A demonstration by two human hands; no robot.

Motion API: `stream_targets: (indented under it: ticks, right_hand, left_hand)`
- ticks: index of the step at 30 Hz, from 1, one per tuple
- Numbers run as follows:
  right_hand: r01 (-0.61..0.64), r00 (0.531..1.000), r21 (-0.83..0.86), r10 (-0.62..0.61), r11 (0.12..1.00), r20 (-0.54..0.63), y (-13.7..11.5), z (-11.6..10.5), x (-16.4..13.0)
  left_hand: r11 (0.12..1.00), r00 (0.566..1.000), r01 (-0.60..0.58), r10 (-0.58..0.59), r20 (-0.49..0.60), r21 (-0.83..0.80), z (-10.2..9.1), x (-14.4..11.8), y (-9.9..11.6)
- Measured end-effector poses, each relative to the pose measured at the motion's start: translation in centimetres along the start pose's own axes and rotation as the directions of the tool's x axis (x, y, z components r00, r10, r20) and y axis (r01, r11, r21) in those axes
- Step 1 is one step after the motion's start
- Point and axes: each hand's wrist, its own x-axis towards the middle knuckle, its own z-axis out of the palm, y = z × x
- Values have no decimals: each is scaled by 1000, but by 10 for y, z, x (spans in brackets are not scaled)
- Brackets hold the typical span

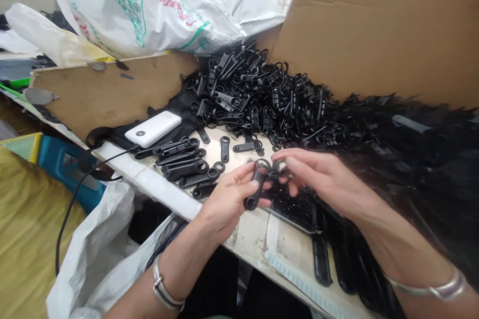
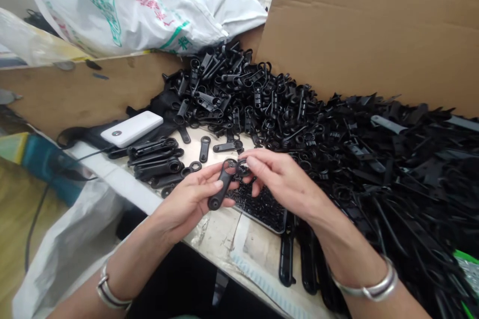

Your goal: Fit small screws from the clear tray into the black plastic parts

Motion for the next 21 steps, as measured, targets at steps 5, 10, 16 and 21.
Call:
stream_targets:
  ticks: [5, 10, 16, 21]
  right_hand:
    - [114, 986, -110, -126, 987, -110, 9, 23, 0]
    - [138, 969, -108, -157, 985, -191, 15, 34, 4]
    - [251, 897, -407, -369, 879, -244, 14, 46, -7]
    - [328, 827, -552, -515, 767, -224, 19, 48, -8]
  left_hand:
    - [998, 997, -59, 59, 58, -2, 5, -5, -9]
    - [994, 993, -106, 106, 47, -4, 5, -9, -10]
    - [990, 990, -141, 141, -3, -32, 7, -8, -13]
    - [983, 983, -183, 183, 12, -27, 6, -7, -15]
